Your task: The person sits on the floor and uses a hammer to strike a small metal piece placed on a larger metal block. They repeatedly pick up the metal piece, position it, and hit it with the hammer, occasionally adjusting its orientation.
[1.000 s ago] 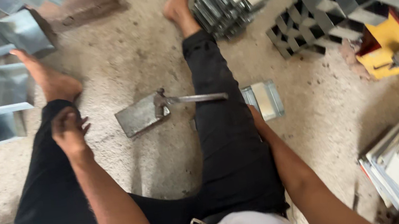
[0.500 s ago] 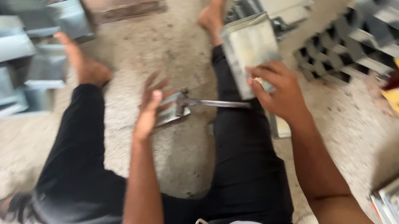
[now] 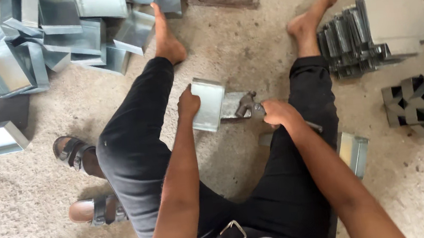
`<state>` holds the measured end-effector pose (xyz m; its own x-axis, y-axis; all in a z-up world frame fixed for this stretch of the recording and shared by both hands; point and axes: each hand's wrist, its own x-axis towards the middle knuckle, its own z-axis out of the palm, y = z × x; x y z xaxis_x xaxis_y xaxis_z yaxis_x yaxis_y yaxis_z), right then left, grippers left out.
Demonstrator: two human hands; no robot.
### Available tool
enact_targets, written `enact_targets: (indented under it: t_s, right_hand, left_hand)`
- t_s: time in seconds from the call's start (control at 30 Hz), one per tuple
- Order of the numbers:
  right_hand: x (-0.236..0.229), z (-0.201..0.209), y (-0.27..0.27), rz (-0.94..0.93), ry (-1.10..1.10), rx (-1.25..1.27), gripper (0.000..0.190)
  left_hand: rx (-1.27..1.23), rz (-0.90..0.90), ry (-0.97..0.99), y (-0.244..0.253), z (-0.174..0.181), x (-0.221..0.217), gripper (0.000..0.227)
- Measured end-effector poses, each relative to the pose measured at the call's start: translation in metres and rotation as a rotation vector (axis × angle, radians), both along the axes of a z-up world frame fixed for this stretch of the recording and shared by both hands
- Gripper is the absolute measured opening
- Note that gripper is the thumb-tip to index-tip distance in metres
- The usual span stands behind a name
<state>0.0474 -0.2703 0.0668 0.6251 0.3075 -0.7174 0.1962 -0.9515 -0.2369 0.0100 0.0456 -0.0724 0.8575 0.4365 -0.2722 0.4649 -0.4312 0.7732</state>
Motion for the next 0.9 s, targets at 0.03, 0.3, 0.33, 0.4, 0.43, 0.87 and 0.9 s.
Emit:
enact_targets:
  t_s: [0.03,0.3,0.33,0.4,0.43,0.87,0.9]
  right_hand:
    - [0.0,-0.01,-0.004,-0.002,-0.091,0.107,0.04]
    - [-0.068,0.034,0.018,-0.558,-0.409,0.719,0.058]
    - [-0.08,0.048,0.025,-0.557,-0.437,0.852,0.058]
    - [-0.095,0.069,0.041,-0.548,-0.491,1.129,0.059]
    - [-0.101,0.077,0.043,-0.469,-0.623,1.12,0.058]
    - [-0.092,-0.014,0.054,-0.398,-0.753,0.891,0.053]
    - [-0.103,-0.022,0.047,-0.443,-0.739,0.973,0.05]
  left_hand:
    - [0.114,-0.014,0.129,-0.007,0.01,-0.002,0.067]
    - [0.379,-0.446,-0.028,-0.034,0.063,-0.004,0.052]
    - [0.419,-0.527,-0.091,-0.038,0.059,-0.003,0.052]
    - [0.49,-0.623,-0.166,-0.046,0.049,0.005,0.051]
    - [0.516,-0.675,-0.197,-0.051,0.043,0.004,0.051]
    - [0.511,-0.634,-0.077,-0.055,0.051,0.012,0.055]
    - [0.504,-0.635,-0.083,-0.057,0.049,0.007,0.056]
